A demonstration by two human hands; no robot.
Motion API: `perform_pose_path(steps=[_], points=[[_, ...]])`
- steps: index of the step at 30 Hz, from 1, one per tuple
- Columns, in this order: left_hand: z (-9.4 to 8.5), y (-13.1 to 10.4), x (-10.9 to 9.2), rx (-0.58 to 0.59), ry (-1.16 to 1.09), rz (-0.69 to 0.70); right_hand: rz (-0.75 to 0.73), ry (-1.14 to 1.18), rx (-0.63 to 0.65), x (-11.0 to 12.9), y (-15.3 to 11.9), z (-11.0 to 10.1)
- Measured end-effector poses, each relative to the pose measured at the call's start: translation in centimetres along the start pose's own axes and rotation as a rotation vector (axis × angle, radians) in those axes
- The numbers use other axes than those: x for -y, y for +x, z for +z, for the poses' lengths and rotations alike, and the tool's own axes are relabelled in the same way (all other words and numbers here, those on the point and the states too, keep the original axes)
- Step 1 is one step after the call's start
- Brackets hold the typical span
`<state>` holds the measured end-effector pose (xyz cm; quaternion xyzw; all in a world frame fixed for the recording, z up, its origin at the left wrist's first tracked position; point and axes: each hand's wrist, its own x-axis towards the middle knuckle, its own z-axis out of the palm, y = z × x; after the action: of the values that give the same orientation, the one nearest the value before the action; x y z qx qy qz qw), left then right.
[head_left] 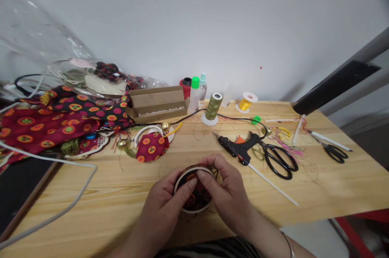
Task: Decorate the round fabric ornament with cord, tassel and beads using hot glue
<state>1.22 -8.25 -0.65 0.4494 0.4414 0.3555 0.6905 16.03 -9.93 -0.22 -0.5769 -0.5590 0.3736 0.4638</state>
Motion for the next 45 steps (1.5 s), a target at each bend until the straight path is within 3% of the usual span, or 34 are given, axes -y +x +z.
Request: perform_pose_path(steps=[6, 23, 26, 32, 39, 45], points=[[-0.4, 0.1, 0.3, -0.001, -0.082, 0.011, -0.071, -0.042, 0.000, 0.0, 0.0, -0.6], [-0.2, 0.0, 0.4, -0.002, -0.079, 0.026, 0.066, 0.093, -0.054, -0.3, -0.6, -0.3], [-0.2, 0.2, 0.6, -0.004, -0.098, 0.028, 0.093, 0.174, -0.084, -0.4, -0.5, -0.2], [-0.2, 0.5, 0.8, -0.027, -0.180, -0.001, 0.283, 0.456, -0.081, -0.4, -0.1, 0.0], [-0.4, 0.4, -0.4, -0.058, -0.006, 0.066, 0.142, 0.271, 0.035, -0.5, 0.1, -1.1], [-0.9, 0.0, 0.1, -0.009, 0.087, 0.179, 0.017, 0.129, -0.050, -0.9, 0.1, -1.4]])
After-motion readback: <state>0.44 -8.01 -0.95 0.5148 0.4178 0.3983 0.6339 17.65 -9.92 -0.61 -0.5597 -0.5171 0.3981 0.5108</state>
